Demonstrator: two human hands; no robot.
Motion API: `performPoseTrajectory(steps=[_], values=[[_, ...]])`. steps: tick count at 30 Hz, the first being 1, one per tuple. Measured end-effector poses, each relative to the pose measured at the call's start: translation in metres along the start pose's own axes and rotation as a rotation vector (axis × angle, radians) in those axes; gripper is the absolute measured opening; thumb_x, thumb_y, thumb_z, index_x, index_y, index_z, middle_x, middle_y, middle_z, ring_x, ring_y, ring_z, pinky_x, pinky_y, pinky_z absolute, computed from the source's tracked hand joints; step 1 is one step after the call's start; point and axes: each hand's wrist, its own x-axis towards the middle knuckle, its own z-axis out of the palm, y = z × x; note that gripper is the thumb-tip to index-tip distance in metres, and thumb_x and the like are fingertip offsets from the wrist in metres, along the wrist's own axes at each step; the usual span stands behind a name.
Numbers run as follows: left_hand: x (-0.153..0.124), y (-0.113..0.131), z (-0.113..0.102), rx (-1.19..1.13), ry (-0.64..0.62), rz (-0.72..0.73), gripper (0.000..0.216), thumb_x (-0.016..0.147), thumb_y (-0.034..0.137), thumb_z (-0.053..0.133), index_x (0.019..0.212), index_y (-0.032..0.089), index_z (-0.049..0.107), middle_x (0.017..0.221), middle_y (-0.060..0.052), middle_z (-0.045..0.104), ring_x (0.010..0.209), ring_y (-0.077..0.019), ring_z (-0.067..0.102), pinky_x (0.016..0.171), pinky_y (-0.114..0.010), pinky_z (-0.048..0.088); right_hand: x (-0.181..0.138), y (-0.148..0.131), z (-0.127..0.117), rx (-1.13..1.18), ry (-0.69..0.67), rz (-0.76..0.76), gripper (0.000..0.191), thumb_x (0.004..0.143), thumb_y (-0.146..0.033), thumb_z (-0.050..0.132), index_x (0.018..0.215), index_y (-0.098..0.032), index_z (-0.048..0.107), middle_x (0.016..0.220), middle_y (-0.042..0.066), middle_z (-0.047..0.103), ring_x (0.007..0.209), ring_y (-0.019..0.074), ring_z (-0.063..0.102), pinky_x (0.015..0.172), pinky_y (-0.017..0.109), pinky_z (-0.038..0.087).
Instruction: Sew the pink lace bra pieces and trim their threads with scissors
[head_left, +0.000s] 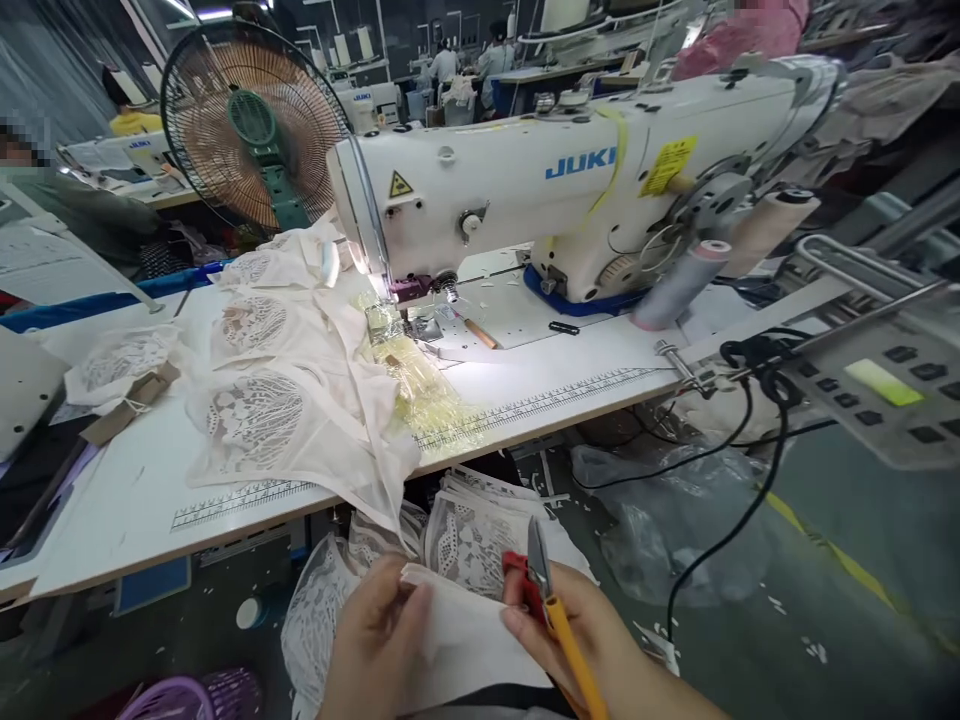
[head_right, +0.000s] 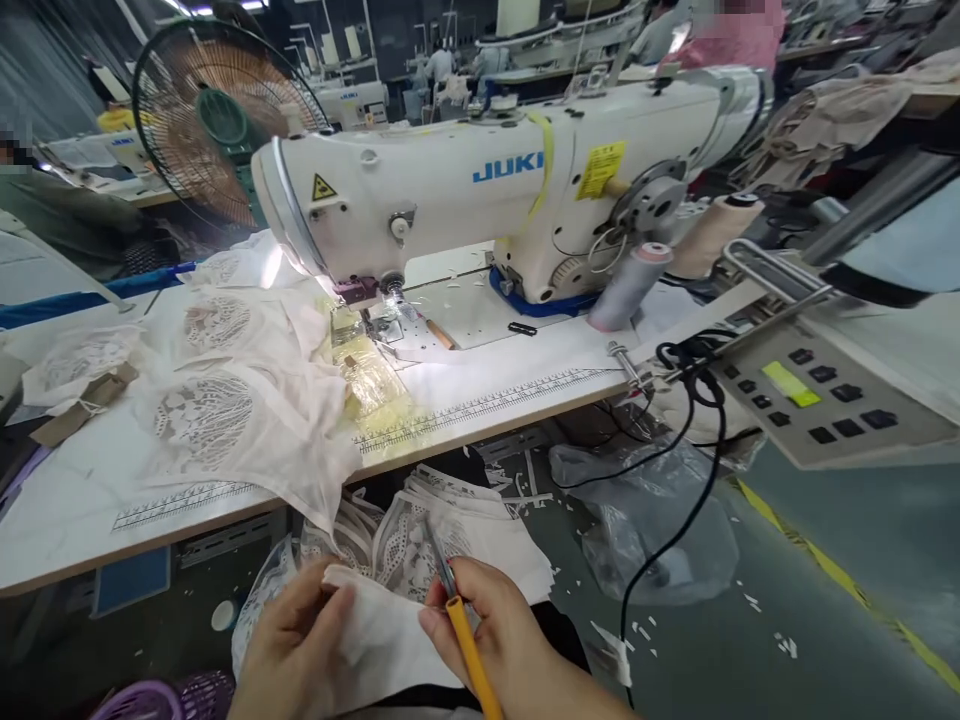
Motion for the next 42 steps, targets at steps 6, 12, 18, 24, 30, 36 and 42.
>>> performPoseTrajectory(steps=[6, 12, 18, 24, 30, 36, 42], values=[[0.004, 0.021, -0.006, 0.396, 0.103, 0.804, 0.028, 0.086, 0.016, 0.053, 0.114, 0.018, 0.056, 0.102, -0.008, 0.066, 0.107, -0.0214, 0.058, 0.097, -0.034, 0.044, 0.002, -0.007, 0.000, -0.001, -0.045, -0.004, 0.020, 0.080, -0.032, 0.050, 0.065, -0.022, 0.039, 0.060, -0.004, 0.041, 0.050, 0.0114, 0.037, 0.047, 0.024, 0.037], [0.014, 0.035, 0.017, 0.359, -0.355, 0.584, 0.019, 0.088, 0.019, 0.043, 0.093, 0.015, 0.060, 0.072, -0.005, 0.066, 0.063, -0.0191, 0.062, 0.063, -0.032, 0.051, 0.000, -0.006, 0.002, -0.015, -0.084, 0.041, 0.027, 0.080, -0.036, 0.054, 0.064, -0.022, 0.036, 0.060, -0.004, 0.040, 0.054, 0.0123, 0.037, 0.050, 0.024, 0.036], [0.015, 0.024, 0.017, -0.149, -0.605, -0.204, 0.015, 0.080, 0.029, 0.053, 0.073, 0.017, 0.058, 0.070, -0.001, 0.054, 0.065, -0.0144, 0.051, 0.059, -0.024, 0.038, -0.002, 0.000, -0.008, 0.139, -0.188, 0.150, 0.040, 0.082, -0.059, 0.050, 0.081, -0.019, 0.047, 0.070, -0.001, 0.046, 0.059, 0.0136, 0.043, 0.053, 0.025, 0.040], [0.022, 0.026, 0.016, -0.518, -0.553, -0.588, 0.029, 0.067, 0.043, 0.064, 0.065, 0.018, 0.049, 0.055, 0.006, 0.042, 0.049, -0.0082, 0.032, 0.048, -0.021, 0.026, -0.006, 0.000, -0.043, -0.274, -0.450, -0.017, 0.052, 0.085, -0.069, 0.030, 0.076, -0.020, 0.046, 0.069, 0.000, 0.046, 0.058, 0.0149, 0.042, 0.055, 0.027, 0.040], [0.017, 0.016, 0.020, -0.504, -0.491, -0.600, 0.024, 0.067, 0.038, 0.062, 0.064, 0.018, 0.049, 0.050, 0.008, 0.040, 0.041, -0.0055, 0.026, 0.042, -0.020, 0.018, -0.018, -0.012, -0.051, -0.537, -0.572, 0.071, 0.059, 0.083, -0.073, 0.028, 0.083, -0.020, 0.054, 0.073, 0.004, 0.057, 0.060, 0.0176, 0.049, 0.057, 0.028, 0.042], [0.012, 0.010, 0.023, -0.471, -0.436, -0.620, 0.016, 0.068, 0.031, 0.060, 0.065, 0.019, 0.049, 0.044, 0.011, 0.036, 0.036, -0.0048, 0.021, 0.040, -0.020, 0.017, -0.019, -0.020, -0.047, -0.563, -0.554, 0.075, 0.046, 0.084, -0.063, 0.036, 0.078, -0.020, 0.053, 0.073, 0.004, 0.058, 0.060, 0.0179, 0.051, 0.053, 0.026, 0.039], [0.014, 0.013, 0.025, -0.508, -0.386, -0.615, 0.021, 0.062, 0.034, 0.064, 0.059, 0.019, 0.049, 0.047, 0.009, 0.041, 0.040, -0.0059, 0.028, 0.041, -0.020, 0.021, -0.017, -0.009, -0.046, -0.482, -0.534, 0.068, 0.038, 0.082, -0.057, 0.046, 0.070, -0.021, 0.052, 0.066, 0.000, 0.055, 0.056, 0.0159, 0.048, 0.050, 0.025, 0.036]])
